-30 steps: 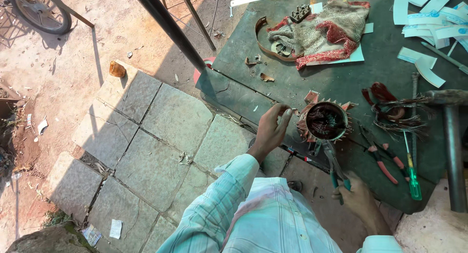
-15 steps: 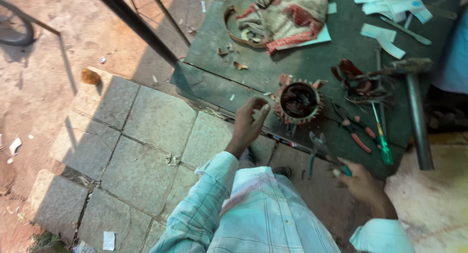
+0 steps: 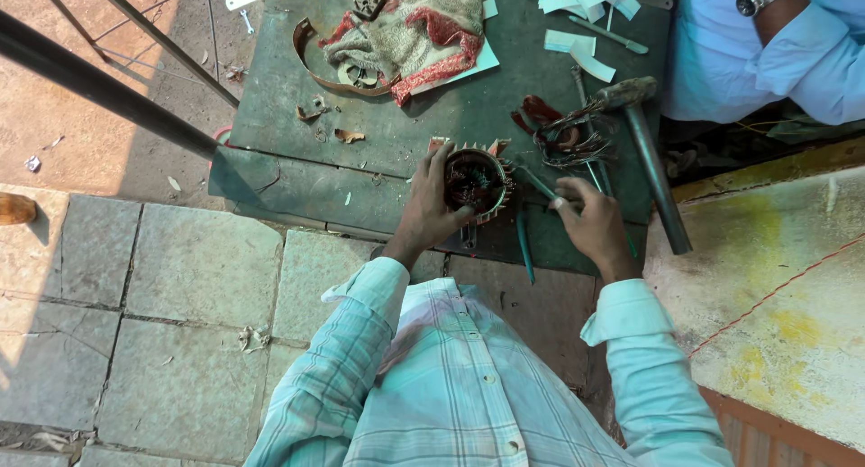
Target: The person uses pliers and a screwdriver to remove copper windings from a cylindrical electrical component on a workbench. They repeatedly pull and cut wires, placing removed pieces on the table. The person rotates the component and adjusts their grip throughout the process.
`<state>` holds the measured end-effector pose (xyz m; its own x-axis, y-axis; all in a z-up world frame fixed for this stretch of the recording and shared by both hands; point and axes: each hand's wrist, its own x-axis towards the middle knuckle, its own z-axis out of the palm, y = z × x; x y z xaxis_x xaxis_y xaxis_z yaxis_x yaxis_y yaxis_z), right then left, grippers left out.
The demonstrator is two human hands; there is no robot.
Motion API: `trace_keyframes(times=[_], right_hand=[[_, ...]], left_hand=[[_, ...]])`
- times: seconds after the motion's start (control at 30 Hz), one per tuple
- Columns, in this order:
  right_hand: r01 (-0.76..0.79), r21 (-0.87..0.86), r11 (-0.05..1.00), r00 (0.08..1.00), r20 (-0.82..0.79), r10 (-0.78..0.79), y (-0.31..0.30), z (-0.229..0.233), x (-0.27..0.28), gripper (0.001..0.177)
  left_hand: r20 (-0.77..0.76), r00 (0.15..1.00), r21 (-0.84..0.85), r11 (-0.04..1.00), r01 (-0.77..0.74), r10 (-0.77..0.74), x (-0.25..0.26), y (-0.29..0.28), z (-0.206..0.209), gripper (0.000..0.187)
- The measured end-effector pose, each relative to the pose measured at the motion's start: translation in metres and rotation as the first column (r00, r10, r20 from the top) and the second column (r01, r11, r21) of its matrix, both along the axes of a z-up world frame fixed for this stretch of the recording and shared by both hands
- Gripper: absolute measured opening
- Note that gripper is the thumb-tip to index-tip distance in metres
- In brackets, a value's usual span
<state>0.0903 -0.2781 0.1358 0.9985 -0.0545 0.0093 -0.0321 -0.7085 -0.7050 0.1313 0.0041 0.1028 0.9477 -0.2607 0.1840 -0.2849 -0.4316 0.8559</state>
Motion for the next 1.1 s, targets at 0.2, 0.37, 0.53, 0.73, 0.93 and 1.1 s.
trace_keyframes(times=[0.2, 0.37, 0.53, 0.73, 0.93, 1.1], right_hand=[[-0.145, 0.102, 0.984, 0.984, 0.119, 0.132, 0.041, 0.003, 0.002, 0.064], [-0.136, 0.274, 0.952, 0.988, 0.113, 0.108, 0.073, -0.026, 0.011, 0.094], [-0.172, 0.145, 0.974, 0.971, 0.189, 0.143, 0.083, -0.049, 0.023, 0.098], [-0.111, 0.164, 0.98, 0.956, 0.288, 0.06, 0.105, -0.041, 0.026, 0.094], [-0.044, 0.078, 0.996, 0.958, 0.287, 0.02, 0.11, -0.033, 0.026, 0.087], [-0.01, 0.228, 0.974, 0.957, 0.284, -0.057, 0.1, -0.04, 0.033, 0.075]], left_hand=[[-0.03, 0.999, -0.088, 0.996, 0.02, -0.023, 0.003, 0.004, -0.006, 0.1], [0.083, 0.996, -0.095, 0.995, 0.037, -0.029, -0.004, -0.001, -0.003, 0.098], [0.174, 0.985, -0.173, 0.984, 0.033, -0.002, -0.005, -0.005, -0.01, 0.087], [0.158, 0.988, -0.184, 0.982, 0.033, -0.004, -0.005, -0.003, -0.009, 0.086], [0.114, 0.991, -0.121, 0.991, -0.059, 0.073, -0.001, -0.011, 0.004, 0.091], [-0.046, 0.986, -0.165, 0.972, -0.165, 0.16, 0.009, -0.015, -0.006, 0.094]])
